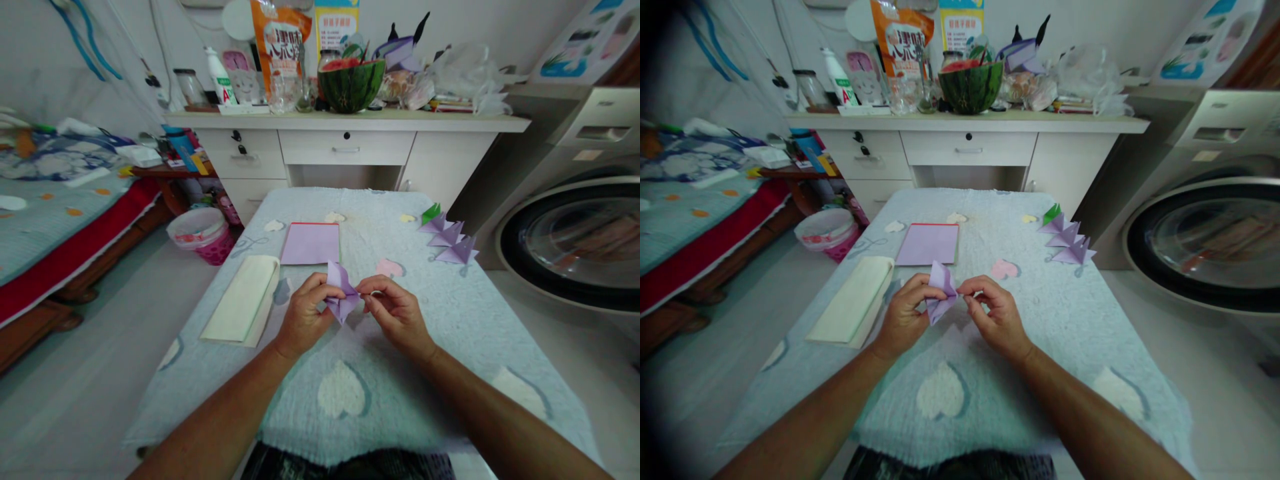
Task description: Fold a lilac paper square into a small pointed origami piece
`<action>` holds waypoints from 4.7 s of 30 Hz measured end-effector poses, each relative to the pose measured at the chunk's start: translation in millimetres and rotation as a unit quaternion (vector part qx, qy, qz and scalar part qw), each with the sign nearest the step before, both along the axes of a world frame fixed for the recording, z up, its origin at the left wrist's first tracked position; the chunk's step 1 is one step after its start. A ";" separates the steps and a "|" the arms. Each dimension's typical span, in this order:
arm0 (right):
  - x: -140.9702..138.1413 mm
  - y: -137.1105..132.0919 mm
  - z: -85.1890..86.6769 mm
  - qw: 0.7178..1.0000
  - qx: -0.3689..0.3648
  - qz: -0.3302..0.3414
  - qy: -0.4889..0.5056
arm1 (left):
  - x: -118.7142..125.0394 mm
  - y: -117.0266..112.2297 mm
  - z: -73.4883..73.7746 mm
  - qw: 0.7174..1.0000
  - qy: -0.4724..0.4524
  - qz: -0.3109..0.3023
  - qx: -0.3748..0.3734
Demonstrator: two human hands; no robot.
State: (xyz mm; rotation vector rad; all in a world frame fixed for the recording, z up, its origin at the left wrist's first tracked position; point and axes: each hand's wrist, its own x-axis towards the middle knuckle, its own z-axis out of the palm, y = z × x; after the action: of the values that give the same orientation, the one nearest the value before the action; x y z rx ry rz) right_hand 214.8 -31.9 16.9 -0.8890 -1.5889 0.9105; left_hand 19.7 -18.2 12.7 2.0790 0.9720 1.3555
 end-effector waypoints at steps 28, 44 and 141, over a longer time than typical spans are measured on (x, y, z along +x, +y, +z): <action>-2.9 -0.2 6.3 0.994 0.083 -0.010 -0.073 | -0.2 -0.8 3.2 1.000 0.009 -0.006 0.018; -3.1 0.0 -2.4 0.979 0.163 0.003 -0.121 | -0.3 -1.4 2.5 1.000 0.005 -0.027 0.006; 14.3 6.4 8.5 0.993 -0.116 0.028 -0.024 | 9.7 -6.1 -0.6 0.981 0.136 -0.137 0.021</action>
State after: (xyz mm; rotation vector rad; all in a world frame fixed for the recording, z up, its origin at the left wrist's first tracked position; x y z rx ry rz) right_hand 229.1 -25.6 25.4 -1.0395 -1.5766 1.1387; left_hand 29.5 -24.2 12.1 2.3714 0.7293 0.9795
